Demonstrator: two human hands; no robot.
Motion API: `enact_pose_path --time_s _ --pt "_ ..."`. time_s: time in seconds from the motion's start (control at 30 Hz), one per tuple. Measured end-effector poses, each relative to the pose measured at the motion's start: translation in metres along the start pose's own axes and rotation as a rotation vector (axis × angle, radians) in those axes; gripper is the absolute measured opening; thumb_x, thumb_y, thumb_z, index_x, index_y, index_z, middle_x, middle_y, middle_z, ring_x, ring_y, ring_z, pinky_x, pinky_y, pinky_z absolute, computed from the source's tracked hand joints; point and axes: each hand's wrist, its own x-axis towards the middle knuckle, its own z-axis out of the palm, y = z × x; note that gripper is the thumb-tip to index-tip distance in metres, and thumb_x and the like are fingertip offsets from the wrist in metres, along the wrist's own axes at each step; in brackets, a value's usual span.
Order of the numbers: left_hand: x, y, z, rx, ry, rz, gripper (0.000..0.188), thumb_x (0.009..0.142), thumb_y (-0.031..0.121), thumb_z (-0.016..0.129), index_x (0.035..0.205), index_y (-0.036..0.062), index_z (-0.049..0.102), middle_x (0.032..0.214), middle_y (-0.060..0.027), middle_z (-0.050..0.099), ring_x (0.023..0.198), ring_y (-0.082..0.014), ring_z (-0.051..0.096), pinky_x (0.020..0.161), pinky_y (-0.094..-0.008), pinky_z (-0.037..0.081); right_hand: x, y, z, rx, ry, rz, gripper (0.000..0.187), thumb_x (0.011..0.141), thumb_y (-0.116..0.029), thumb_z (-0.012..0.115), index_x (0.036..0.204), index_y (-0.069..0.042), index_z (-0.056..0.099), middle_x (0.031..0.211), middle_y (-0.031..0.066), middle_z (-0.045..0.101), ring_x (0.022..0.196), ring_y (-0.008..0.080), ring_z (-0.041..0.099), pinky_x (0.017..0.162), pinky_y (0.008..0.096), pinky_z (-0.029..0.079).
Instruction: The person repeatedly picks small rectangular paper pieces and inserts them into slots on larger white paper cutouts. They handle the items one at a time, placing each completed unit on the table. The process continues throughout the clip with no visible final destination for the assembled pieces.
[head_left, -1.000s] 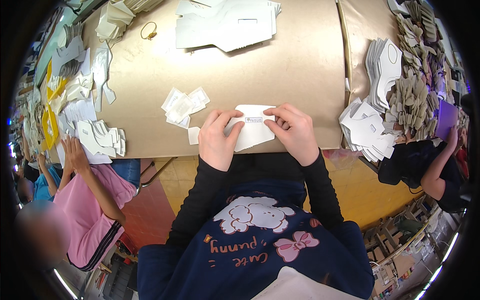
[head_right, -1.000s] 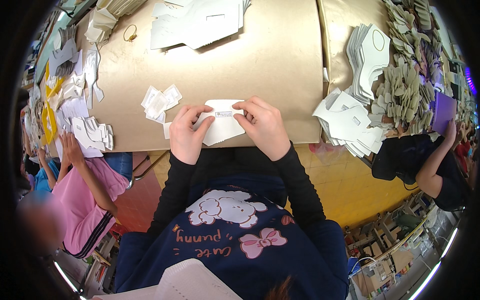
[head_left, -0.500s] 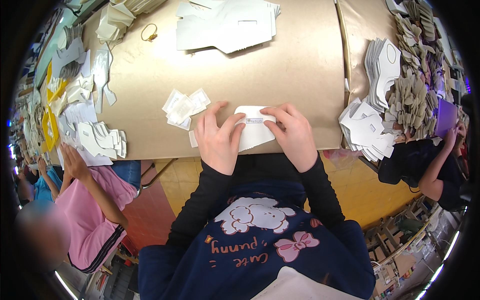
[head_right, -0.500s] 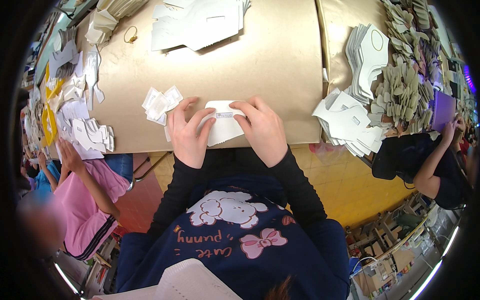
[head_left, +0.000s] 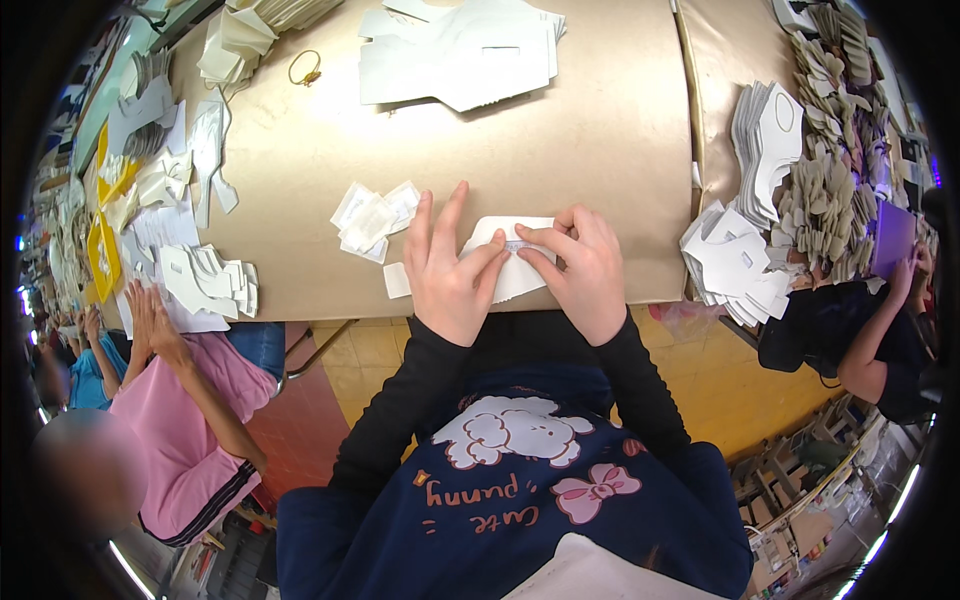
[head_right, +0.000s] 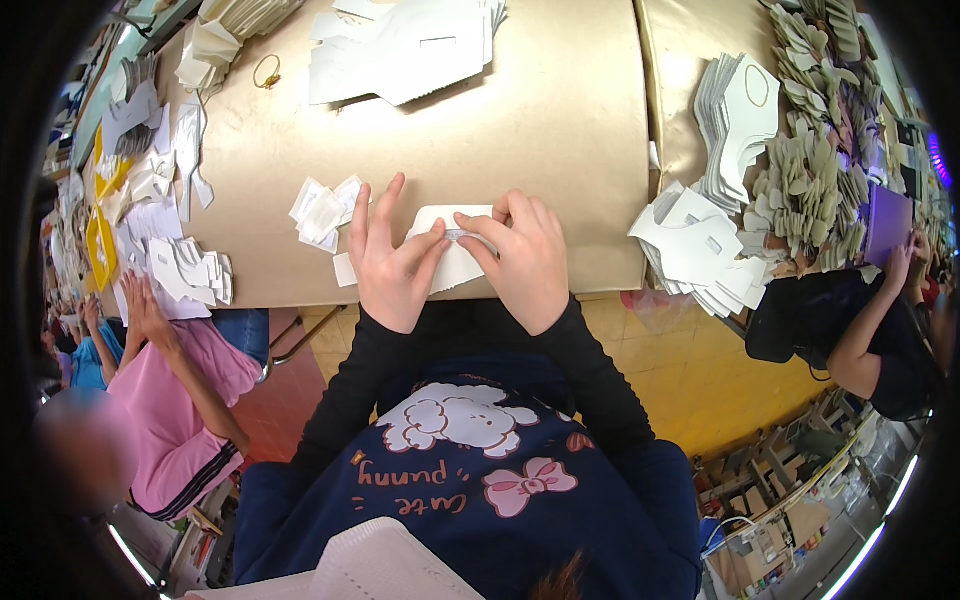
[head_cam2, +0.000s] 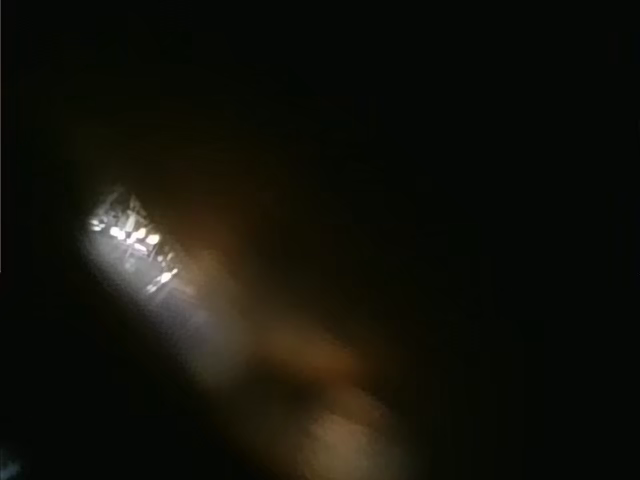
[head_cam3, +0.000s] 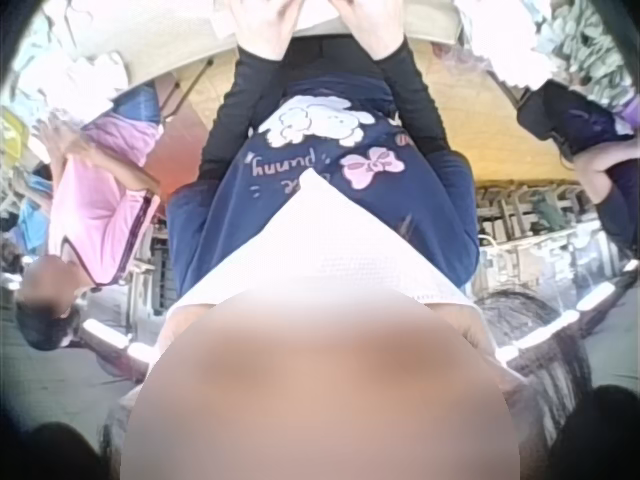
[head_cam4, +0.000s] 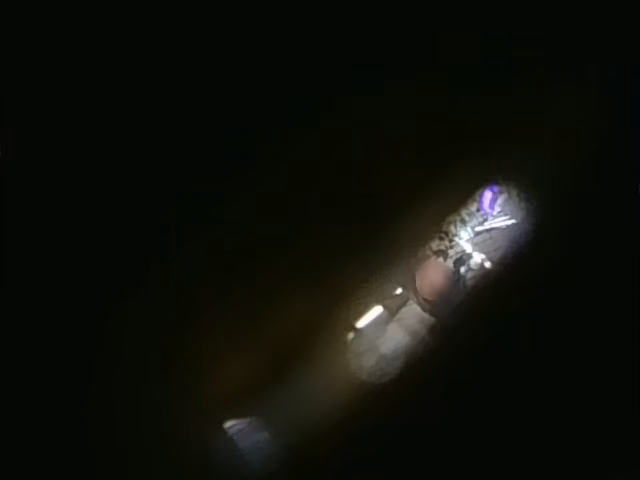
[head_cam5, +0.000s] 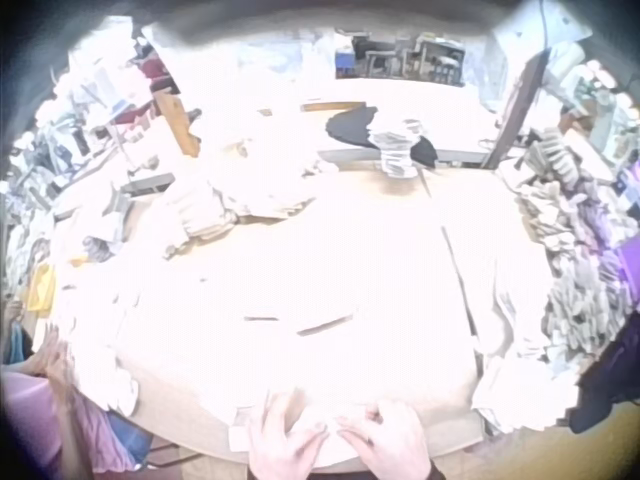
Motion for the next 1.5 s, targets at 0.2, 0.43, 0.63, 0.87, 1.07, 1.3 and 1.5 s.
enact_pose_path --time_s 0.2,0.43,0.63,0.87,1.07,1.3,1.5 --pt "0.003 0.002 0.000 -0.019 -0.069 -0.065 0.013 0.081 0.021 0.079 0.094 0.0219 0.081 0.153 -0.0090 0.046 0.145 -0.0444 0.029 0.114 -0.0604 0.026 0.006 0.001 -0.002 0.042 -0.022 0.020 0.024 0.075 -0.011 0.080 0.099 -0.014 0.078 0.086 0.0040 0.056 0.080 0.0233 0.054 0.072 0.0355 0.044" --pt "0.002 0.005 -0.006 0.198 -0.227 -0.037 0.026 0.080 0.031 0.079 0.106 0.0336 0.079 0.164 -0.0081 0.029 0.150 -0.0483 0.015 0.110 -0.0776 0.013 0.006 0.006 -0.010 0.063 -0.098 -0.010 0.026 0.078 -0.008 0.077 0.103 -0.015 0.079 0.087 0.0043 0.055 0.082 0.0238 0.054 0.074 0.0351 0.046" --pt "-0.009 0.008 -0.004 0.290 -0.272 0.003 0.039 0.080 0.034 0.079 0.118 0.0333 0.074 0.167 -0.0095 0.020 0.150 -0.0512 0.010 0.109 -0.0798 0.008 -0.009 -0.008 -0.013 -0.388 -0.093 -0.190 0.041 0.081 -0.011 0.074 0.122 -0.019 0.073 0.095 0.0063 0.054 0.083 0.0235 0.055 0.072 0.0355 0.047" --pt "-0.012 -0.007 0.002 0.098 -0.240 -0.231 0.067 0.075 0.037 0.084 0.135 0.0180 0.062 0.168 -0.0163 0.009 0.150 -0.0542 -0.003 0.113 -0.0744 0.005 -0.010 0.019 -0.024 0.363 -0.087 0.245 0.062 0.083 -0.003 0.076 0.141 -0.006 0.055 0.122 0.0116 0.047 0.098 0.0250 0.056 0.089 0.0363 0.050" --pt "-0.005 -0.004 -0.008 -0.037 -0.135 -0.089 0.046 0.079 0.021 0.082 0.121 0.0107 0.066 0.165 -0.0185 0.020 0.153 -0.0481 0.001 0.116 -0.0705 0.003 -0.019 0.010 -0.013 0.223 0.017 0.048 0.064 0.084 -0.004 0.076 0.143 -0.004 0.051 0.129 0.0140 0.048 0.099 0.0265 0.058 0.090 0.0361 0.050" --pt "0.000 -0.011 -0.030 -0.597 -0.329 -0.148 0.024 0.088 0.004 0.072 0.110 0.0062 0.064 0.102 -0.0114 0.076 0.105 -0.0296 0.069 0.114 -0.0490 0.031 -0.021 0.001 -0.018 0.785 -0.066 0.274 0.046 0.087 -0.004 0.074 0.132 -0.003 0.064 0.108 0.0071 0.068 0.087 0.0105 0.059 0.076 0.0272 0.048" --pt "0.002 0.010 -0.044 -0.871 -0.343 -0.472 0.032 0.090 0.003 0.073 0.119 0.0019 0.060 0.091 -0.0130 0.077 0.079 -0.0177 0.071 0.080 -0.0307 0.057 -0.030 -0.006 -0.035 0.922 -0.178 0.425 0.020 0.090 -0.006 0.073 0.109 0.002 0.075 0.076 -0.0025 0.068 0.065 0.0007 0.054 0.055 0.0185 0.039"
